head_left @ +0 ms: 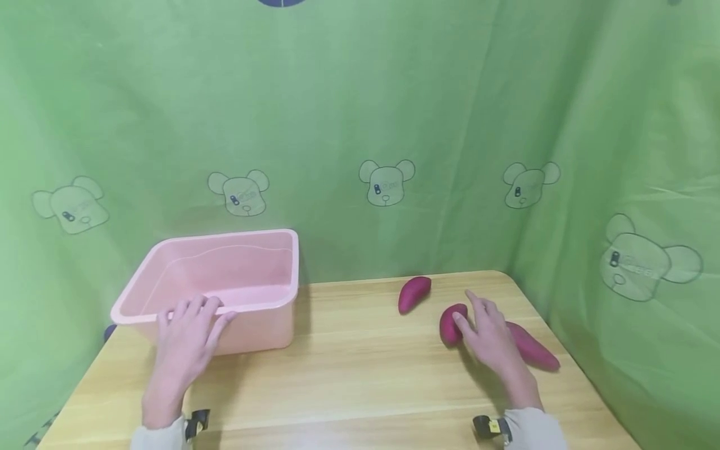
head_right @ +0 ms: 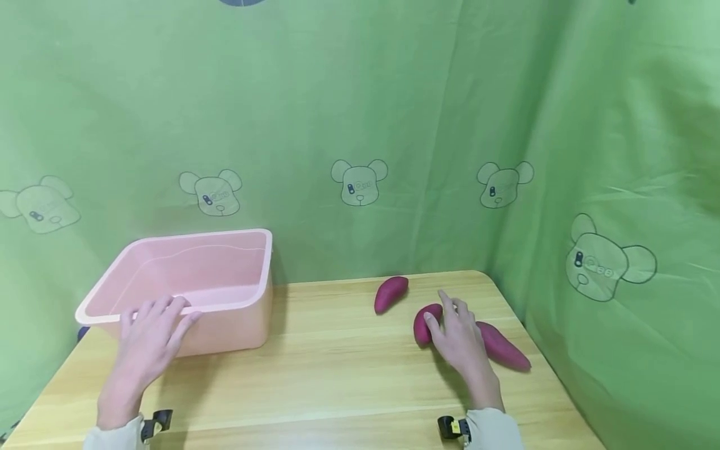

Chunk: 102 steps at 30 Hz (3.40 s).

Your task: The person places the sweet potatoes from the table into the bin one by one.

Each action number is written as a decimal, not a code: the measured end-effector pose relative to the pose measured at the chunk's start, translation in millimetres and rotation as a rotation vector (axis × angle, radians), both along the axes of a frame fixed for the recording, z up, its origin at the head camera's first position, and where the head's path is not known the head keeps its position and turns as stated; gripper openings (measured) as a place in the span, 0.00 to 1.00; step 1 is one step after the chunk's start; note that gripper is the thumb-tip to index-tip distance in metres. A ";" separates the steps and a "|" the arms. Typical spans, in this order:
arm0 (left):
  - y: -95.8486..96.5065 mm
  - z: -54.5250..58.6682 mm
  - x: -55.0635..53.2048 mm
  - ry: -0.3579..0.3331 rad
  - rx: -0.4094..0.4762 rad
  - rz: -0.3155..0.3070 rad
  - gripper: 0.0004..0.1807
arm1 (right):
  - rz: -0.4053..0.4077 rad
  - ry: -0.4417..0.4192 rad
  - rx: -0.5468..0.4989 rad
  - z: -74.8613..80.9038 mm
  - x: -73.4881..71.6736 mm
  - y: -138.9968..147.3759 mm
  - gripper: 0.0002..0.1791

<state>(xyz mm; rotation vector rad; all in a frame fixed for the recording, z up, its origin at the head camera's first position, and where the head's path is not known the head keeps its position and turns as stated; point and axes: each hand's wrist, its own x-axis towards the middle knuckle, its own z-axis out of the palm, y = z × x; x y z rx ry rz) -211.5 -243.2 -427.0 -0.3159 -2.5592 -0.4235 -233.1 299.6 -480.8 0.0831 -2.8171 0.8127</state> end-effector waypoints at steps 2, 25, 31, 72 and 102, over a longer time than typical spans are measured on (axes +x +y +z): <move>0.4 0.7 -1.4 -0.004 -0.003 -0.003 0.16 | 0.002 0.002 0.015 -1.1 0.2 -1.3 0.39; -0.9 -0.6 -2.3 0.009 0.003 0.008 0.15 | 0.005 -0.104 0.053 -19.1 -7.1 -18.3 0.47; -0.5 -0.1 -2.8 0.015 0.003 0.004 0.15 | -0.004 -0.131 0.040 -22.3 -10.1 -19.8 0.50; -0.9 0.3 -3.3 0.005 0.005 0.010 0.16 | -0.093 -0.113 0.024 -29.1 -11.7 -25.7 0.37; -1.9 -1.3 -6.7 0.031 0.022 -0.003 0.16 | -0.109 -0.066 0.050 -16.3 -10.6 -27.1 0.44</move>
